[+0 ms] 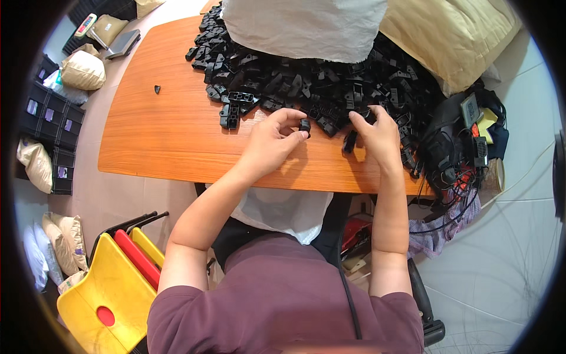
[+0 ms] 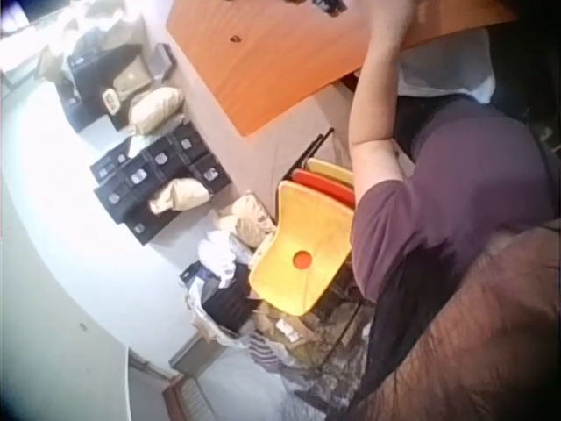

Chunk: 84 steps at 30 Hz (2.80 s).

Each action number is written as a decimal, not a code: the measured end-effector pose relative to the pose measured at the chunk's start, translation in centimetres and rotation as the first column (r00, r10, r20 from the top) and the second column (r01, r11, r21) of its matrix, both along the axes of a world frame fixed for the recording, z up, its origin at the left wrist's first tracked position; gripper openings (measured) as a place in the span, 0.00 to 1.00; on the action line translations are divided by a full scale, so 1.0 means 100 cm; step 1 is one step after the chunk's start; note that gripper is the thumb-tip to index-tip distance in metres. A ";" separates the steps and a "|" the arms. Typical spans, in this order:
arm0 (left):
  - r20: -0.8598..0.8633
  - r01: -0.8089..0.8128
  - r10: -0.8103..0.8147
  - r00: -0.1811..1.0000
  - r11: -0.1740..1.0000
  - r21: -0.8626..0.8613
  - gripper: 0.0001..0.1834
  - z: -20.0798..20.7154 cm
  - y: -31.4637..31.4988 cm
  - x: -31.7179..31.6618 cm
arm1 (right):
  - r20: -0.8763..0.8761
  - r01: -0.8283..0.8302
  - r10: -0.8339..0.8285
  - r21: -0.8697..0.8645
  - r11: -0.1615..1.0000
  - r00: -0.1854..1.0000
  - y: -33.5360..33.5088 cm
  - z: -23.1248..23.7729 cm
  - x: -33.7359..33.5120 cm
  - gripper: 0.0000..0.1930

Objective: The person sorts small black mechanical parts by hand, transferring them from a large bulk bag into a smaller white bag.

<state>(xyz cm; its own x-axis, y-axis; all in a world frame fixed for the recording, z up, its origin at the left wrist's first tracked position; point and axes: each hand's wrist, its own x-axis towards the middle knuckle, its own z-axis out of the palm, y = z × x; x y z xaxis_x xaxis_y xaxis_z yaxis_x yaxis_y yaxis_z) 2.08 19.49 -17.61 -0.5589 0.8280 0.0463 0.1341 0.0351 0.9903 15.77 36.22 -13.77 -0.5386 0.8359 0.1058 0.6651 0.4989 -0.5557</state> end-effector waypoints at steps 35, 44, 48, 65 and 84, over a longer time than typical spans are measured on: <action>0.331 0.014 -0.156 0.931 0.919 0.393 0.15 0.029 0.017 0.033 | -0.905 -0.506 0.112 -0.124 0.854 0.411 -0.057 -0.002 0.010 0.17; 0.263 0.028 -0.139 0.955 0.921 0.388 0.16 0.031 0.015 0.031 | -0.877 -0.496 0.201 -0.049 0.867 0.437 -0.057 -0.005 0.013 0.17; 0.384 0.007 -0.187 0.904 0.905 0.425 0.19 0.033 0.012 0.035 | -0.749 -0.345 0.336 0.152 0.926 0.571 -0.065 -0.004 0.006 0.16; -0.202 0.285 -0.228 0.952 0.903 0.321 0.19 -0.001 -0.035 0.030 | -0.726 -0.506 0.006 -0.474 0.720 0.688 -0.098 -0.020 0.032 0.21; -0.792 -0.337 0.189 0.581 0.941 -0.022 0.12 0.016 -0.030 -0.066 | -0.076 -0.225 0.268 0.351 0.909 0.960 -0.005 -0.017 0.001 0.17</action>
<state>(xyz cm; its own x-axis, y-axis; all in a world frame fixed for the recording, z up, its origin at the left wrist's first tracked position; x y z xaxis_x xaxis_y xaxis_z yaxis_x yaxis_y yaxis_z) -4.52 16.45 -15.99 -0.5690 0.6866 0.4525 0.8001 0.3352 0.4976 15.87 35.75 -15.44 -0.6884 0.5815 0.4336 0.4355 0.8094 -0.3940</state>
